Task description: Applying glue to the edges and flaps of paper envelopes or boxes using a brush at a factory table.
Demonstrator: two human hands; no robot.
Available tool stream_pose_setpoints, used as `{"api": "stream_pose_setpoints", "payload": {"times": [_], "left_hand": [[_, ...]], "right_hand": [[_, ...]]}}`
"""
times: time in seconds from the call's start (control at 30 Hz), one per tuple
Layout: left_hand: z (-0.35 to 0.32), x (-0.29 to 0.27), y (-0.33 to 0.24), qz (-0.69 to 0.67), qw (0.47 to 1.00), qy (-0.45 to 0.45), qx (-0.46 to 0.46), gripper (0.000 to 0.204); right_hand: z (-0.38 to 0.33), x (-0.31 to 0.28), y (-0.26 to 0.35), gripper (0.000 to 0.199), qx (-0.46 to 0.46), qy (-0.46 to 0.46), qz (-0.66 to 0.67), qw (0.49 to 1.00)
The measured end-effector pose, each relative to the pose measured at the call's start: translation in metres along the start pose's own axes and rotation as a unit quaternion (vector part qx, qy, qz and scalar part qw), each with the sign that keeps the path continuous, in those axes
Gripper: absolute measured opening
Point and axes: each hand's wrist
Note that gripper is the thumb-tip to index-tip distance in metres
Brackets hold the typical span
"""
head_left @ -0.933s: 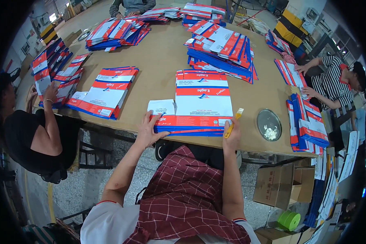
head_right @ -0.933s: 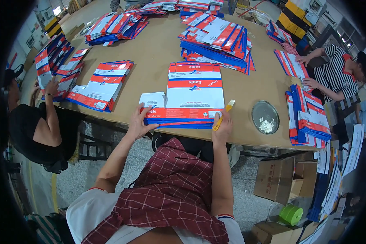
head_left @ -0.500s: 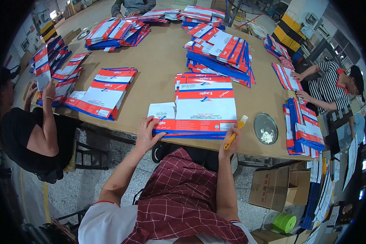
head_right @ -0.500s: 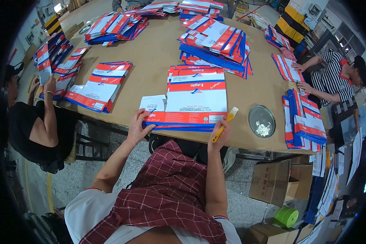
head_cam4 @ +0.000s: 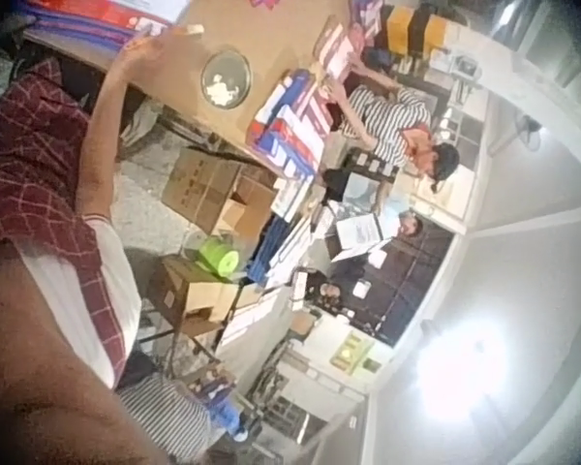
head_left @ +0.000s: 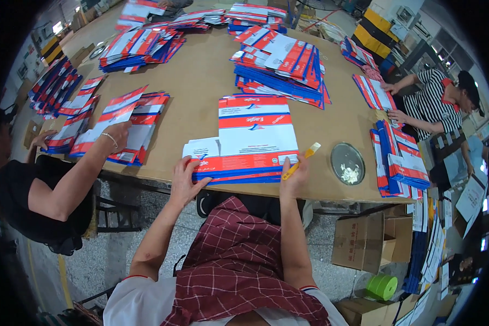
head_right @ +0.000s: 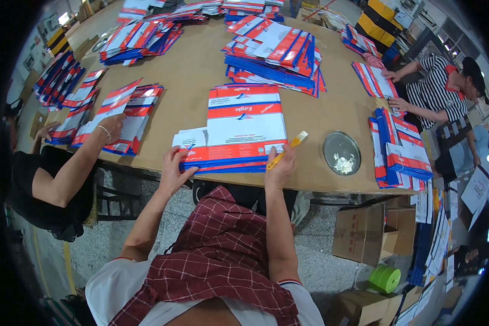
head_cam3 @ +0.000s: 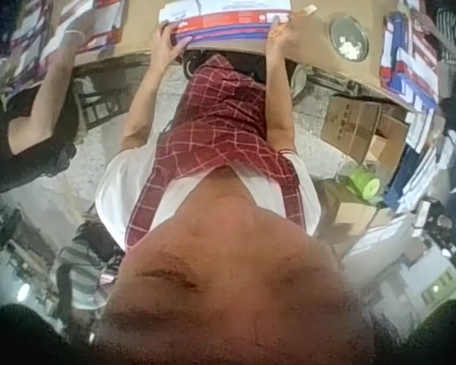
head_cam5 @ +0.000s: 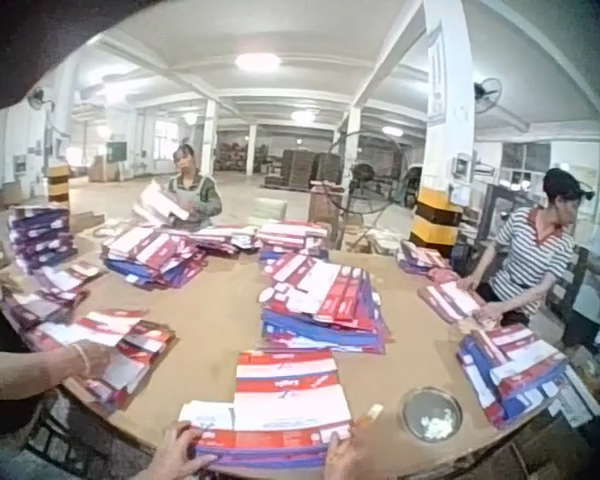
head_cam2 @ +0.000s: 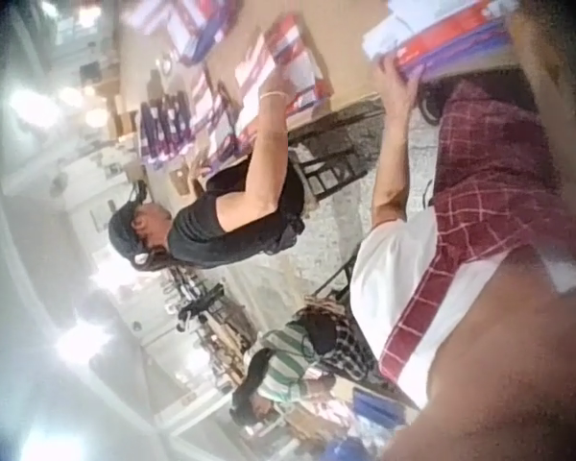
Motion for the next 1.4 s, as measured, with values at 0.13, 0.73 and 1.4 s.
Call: {"api": "stream_pose_setpoints", "payload": {"times": [0.13,0.73,1.4], "left_hand": [[0.006,-0.002,0.000,-0.016,0.999,0.029,-0.013,0.054],[0.006,-0.006,0.004,-0.048,0.991,0.123,0.010,0.079],[0.038,0.007,0.017,-0.101,0.977,0.163,0.092,0.058]], "right_hand": [[0.003,-0.007,0.004,0.044,-0.018,-0.005,-0.095,0.995],[0.009,-0.023,-0.003,0.054,0.046,0.118,0.013,0.992],[0.008,-0.033,0.002,0.036,-0.144,0.045,-0.076,0.986]]}}
Point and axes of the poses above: each hand's wrist, its own z-axis towards the middle knuckle, its own x-axis out of the palm, y = z × x, and after that the axes turned 8 degrees about x, right-handed
